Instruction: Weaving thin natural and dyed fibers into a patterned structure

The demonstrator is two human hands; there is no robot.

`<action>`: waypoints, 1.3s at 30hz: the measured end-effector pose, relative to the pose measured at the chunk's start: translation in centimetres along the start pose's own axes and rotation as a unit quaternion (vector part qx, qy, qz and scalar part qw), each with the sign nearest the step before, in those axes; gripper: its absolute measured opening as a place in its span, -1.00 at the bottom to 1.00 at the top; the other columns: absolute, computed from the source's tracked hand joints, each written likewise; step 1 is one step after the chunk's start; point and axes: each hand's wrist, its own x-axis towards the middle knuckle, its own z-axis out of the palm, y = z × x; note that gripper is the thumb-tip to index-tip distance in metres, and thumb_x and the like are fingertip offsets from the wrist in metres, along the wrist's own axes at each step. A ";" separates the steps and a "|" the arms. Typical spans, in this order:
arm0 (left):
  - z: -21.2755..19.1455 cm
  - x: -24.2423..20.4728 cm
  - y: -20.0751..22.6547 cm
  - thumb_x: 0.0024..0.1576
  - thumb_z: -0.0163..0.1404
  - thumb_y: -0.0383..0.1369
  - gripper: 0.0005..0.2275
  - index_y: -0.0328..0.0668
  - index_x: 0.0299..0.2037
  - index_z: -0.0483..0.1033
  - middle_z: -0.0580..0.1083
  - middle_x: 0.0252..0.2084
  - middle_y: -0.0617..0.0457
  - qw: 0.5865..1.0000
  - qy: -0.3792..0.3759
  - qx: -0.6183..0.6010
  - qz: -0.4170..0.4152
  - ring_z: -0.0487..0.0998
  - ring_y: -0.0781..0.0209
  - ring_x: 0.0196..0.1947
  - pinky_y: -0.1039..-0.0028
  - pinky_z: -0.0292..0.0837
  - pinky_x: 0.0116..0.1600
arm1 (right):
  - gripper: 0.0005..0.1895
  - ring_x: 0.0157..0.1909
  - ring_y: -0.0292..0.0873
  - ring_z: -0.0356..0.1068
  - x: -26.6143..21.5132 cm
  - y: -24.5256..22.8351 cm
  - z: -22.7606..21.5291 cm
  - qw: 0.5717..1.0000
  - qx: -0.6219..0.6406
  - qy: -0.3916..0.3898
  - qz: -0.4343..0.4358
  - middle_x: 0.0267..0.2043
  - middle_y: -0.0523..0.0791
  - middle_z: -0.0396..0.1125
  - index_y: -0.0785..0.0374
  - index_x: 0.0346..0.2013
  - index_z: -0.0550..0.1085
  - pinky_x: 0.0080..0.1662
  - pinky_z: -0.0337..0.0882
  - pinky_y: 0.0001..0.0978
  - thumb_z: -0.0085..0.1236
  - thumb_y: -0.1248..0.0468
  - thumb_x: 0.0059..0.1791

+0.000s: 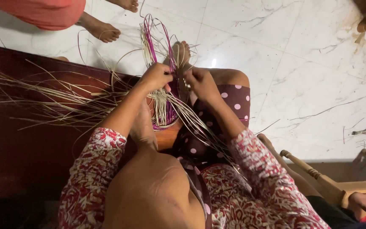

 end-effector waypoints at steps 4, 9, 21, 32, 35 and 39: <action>-0.3 -1.1 2.6 0.12 0.07 -0.21 -0.65 -0.34 -0.03 0.56 0.58 -0.61 -0.05 1.000 -0.005 0.024 -0.002 0.59 0.23 -0.67 0.58 0.44 -0.42 | -0.78 -0.44 -0.24 0.41 3.6 -0.7 0.8 0.993 0.116 0.010 0.031 -0.57 -0.19 0.39 0.03 -0.40 0.60 -0.32 0.35 -0.40 0.15 0.01 -0.04; -1.0 -3.2 5.2 0.10 0.09 -0.18 -0.70 -0.28 -0.15 0.61 0.58 -0.61 -0.01 1.000 0.016 0.005 0.001 0.65 0.25 -0.61 0.47 0.55 -0.26 | -0.79 -0.29 -0.18 0.41 3.4 -3.6 0.0 0.985 0.156 -0.036 -0.063 -0.45 -0.13 0.41 0.20 -0.29 0.57 -0.19 0.37 -0.40 0.19 0.13 -0.03; 0.7 -0.2 0.6 0.18 -0.05 -0.26 -0.78 -0.19 -0.16 0.59 0.59 -0.59 0.01 0.999 0.038 -0.001 0.003 0.59 0.31 -0.68 0.61 0.47 -0.36 | -0.76 -0.21 0.24 0.49 1.5 0.7 1.1 0.978 -0.058 0.005 -0.202 -0.35 0.09 0.42 0.27 -0.26 0.50 -0.21 0.46 0.04 0.22 0.14 0.00; 2.3 -0.6 1.6 0.16 0.05 -0.27 -0.74 -0.29 -0.08 0.58 0.63 -0.23 -0.20 0.993 0.119 -0.004 0.013 0.68 0.17 -0.51 0.45 0.56 -0.25 | -0.81 -0.25 -0.02 0.50 -3.1 3.3 -0.1 0.991 0.110 -0.053 -0.056 -0.34 0.00 0.49 0.16 -0.38 0.55 -0.15 0.44 -0.12 0.23 0.11 -0.05; 2.2 0.3 0.6 0.17 0.03 -0.28 -0.87 -0.01 -0.22 0.64 0.62 -0.41 0.04 0.985 0.167 -0.032 0.033 0.64 0.28 -0.61 0.53 0.53 -0.39 | -0.76 -0.28 -0.21 0.33 -8.4 -2.2 -5.0 0.976 0.196 -0.093 -0.029 -0.34 -0.07 0.49 0.23 -0.45 0.52 -0.17 0.45 -0.20 0.32 0.14 -0.06; -1.6 -1.4 5.5 0.20 -0.04 -0.36 -0.89 -0.02 -0.21 0.59 0.54 -0.61 0.06 0.967 0.232 -0.073 0.074 0.55 0.28 -0.70 0.59 0.37 -0.48 | -0.89 -0.41 -0.34 0.32 -15.3 2.6 -7.5 0.967 0.209 -0.101 0.105 -0.45 -0.21 0.41 0.14 -0.40 0.60 -0.35 0.37 -0.54 0.33 0.19 -0.06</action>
